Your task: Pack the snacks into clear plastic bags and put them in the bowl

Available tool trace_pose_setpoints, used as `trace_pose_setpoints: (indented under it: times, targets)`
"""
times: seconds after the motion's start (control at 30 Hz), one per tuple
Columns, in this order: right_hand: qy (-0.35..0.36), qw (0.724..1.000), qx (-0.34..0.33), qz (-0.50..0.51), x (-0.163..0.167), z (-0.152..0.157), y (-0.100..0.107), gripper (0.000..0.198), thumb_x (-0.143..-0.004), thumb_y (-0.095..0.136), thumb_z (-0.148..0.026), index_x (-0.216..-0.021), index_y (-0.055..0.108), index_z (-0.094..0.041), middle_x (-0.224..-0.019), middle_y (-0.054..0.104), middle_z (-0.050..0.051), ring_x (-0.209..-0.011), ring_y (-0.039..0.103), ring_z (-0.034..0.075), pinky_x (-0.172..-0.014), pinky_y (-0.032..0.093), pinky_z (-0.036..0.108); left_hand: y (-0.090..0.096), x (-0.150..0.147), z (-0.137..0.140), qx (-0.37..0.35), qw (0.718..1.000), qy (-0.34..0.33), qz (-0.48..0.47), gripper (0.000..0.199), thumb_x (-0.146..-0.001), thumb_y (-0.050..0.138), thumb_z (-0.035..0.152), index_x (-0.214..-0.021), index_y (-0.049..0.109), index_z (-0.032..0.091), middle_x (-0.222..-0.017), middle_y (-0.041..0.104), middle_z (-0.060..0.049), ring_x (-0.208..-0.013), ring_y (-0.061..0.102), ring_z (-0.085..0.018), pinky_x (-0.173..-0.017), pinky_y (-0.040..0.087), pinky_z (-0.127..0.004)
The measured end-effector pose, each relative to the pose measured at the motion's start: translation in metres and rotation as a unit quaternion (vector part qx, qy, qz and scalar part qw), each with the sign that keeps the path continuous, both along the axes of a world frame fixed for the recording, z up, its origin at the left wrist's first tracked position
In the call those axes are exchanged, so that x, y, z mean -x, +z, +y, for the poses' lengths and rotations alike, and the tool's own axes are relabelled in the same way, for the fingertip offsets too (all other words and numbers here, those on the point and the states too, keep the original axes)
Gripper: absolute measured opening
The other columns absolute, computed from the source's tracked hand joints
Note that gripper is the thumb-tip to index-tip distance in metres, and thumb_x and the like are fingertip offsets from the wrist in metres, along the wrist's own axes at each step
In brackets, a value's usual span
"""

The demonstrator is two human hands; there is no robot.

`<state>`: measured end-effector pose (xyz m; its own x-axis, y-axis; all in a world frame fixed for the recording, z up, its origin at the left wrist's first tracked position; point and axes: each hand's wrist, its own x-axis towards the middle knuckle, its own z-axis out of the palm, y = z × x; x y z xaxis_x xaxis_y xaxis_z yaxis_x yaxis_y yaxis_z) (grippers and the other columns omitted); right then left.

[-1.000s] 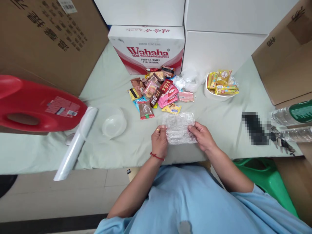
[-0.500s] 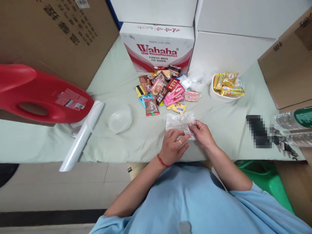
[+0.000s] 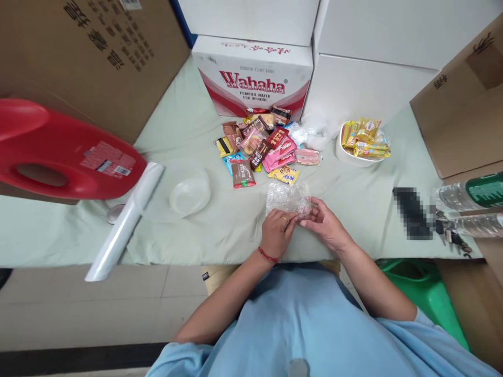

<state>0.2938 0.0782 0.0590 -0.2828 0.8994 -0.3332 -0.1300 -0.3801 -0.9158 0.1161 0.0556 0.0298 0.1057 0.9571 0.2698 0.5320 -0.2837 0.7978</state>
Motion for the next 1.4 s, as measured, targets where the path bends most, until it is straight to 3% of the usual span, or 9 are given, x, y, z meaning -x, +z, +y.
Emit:
trace_pose_setpoints:
  times: [0.07,0.2,0.33,0.47,0.63,0.97,1.17,1.3,1.4]
  targets:
    - [-0.011,0.999,-0.026,-0.041,0.003,0.000,-0.005,0.082,-0.067,0.091,-0.043,-0.135,0.047,-0.030,-0.103,0.071,0.001,-0.097,0.071,0.020,-0.095,0.055,0.040,-0.001,-0.003,0.000,0.000,1.000,0.009,0.008,0.022,-0.099,0.056,0.032,-0.101,0.077,0.025,-0.088,0.076,-0.007,-0.085,0.064,-0.022,-0.081,0.049,-0.037]
    - [-0.073,0.984,-0.074,-0.143,0.005,0.001,-0.009,0.064,-0.079,0.080,-0.048,-0.132,0.049,-0.027,-0.099,0.068,0.001,-0.084,0.067,0.018,-0.084,0.056,0.035,0.001,-0.009,0.000,-0.001,0.999,0.051,0.008,0.018,-0.096,0.061,0.031,-0.089,0.075,0.023,-0.081,0.073,-0.007,-0.082,0.063,-0.022,-0.079,0.047,-0.036]
    - [-0.123,0.967,-0.109,-0.194,0.001,-0.001,-0.007,0.046,-0.083,0.076,-0.051,-0.116,0.056,-0.026,-0.105,0.066,0.004,-0.081,0.064,0.018,-0.075,0.056,0.033,0.004,-0.010,0.003,0.011,0.995,0.093,-0.032,0.019,-0.095,0.061,0.032,-0.084,0.073,0.024,-0.078,0.072,-0.004,-0.080,0.064,-0.021,-0.081,0.048,-0.036]
    - [-0.078,0.965,-0.136,-0.210,0.002,-0.004,-0.004,0.032,-0.089,0.069,-0.055,-0.091,0.062,-0.024,-0.086,0.067,0.003,-0.079,0.062,0.019,-0.071,0.053,0.031,0.006,-0.013,0.005,0.008,0.995,0.093,-0.040,0.018,-0.096,0.059,0.030,-0.088,0.074,0.023,-0.080,0.073,-0.004,-0.080,0.065,-0.020,-0.080,0.049,-0.036]
    - [-0.046,0.982,-0.113,-0.143,0.013,0.003,-0.007,0.034,-0.083,0.075,-0.056,-0.094,0.068,-0.025,-0.089,0.071,0.003,-0.084,0.066,0.021,-0.078,0.055,0.033,0.008,-0.018,0.006,0.009,0.996,0.068,-0.048,0.016,-0.093,0.059,0.025,-0.091,0.075,0.023,-0.077,0.072,-0.004,-0.078,0.064,-0.020,-0.077,0.050,-0.034]
    - [-0.004,0.991,-0.093,-0.095,0.009,0.013,-0.007,0.033,-0.080,0.079,-0.055,-0.088,0.072,-0.024,-0.079,0.072,0.001,-0.074,0.065,0.018,-0.073,0.052,0.032,0.010,-0.016,0.013,0.159,0.957,0.122,-0.208,0.020,-0.090,0.062,0.038,-0.086,0.071,0.021,-0.077,0.071,-0.002,-0.066,0.063,-0.016,-0.062,0.048,-0.027]
    - [-0.006,0.991,-0.086,-0.102,0.005,0.010,-0.010,0.035,-0.081,0.077,-0.055,-0.090,0.071,-0.022,-0.078,0.071,0.001,-0.074,0.066,0.017,-0.073,0.053,0.031,0.010,-0.019,0.013,0.181,0.948,0.138,-0.221,0.025,-0.091,0.061,0.043,-0.088,0.068,0.020,-0.080,0.071,-0.002,-0.071,0.065,-0.016,-0.066,0.050,-0.028]
    - [-0.007,0.980,-0.148,-0.134,0.007,0.008,-0.010,0.030,-0.079,0.081,-0.048,-0.092,0.069,-0.023,-0.093,0.069,0.003,-0.087,0.066,0.019,-0.076,0.053,0.030,0.008,-0.020,0.012,0.184,0.946,0.133,-0.232,0.026,-0.090,0.061,0.045,-0.090,0.068,0.019,-0.083,0.072,-0.003,-0.077,0.066,-0.016,-0.070,0.050,-0.028]
    - [0.003,0.966,-0.200,-0.163,0.008,0.010,-0.010,0.020,-0.085,0.074,-0.043,-0.089,0.070,-0.024,-0.094,0.067,0.004,-0.089,0.064,0.019,-0.076,0.051,0.030,0.009,-0.020,0.012,0.184,0.945,0.126,-0.239,0.028,-0.090,0.062,0.046,-0.089,0.068,0.019,-0.084,0.073,-0.003,-0.077,0.066,-0.016,-0.070,0.050,-0.027]
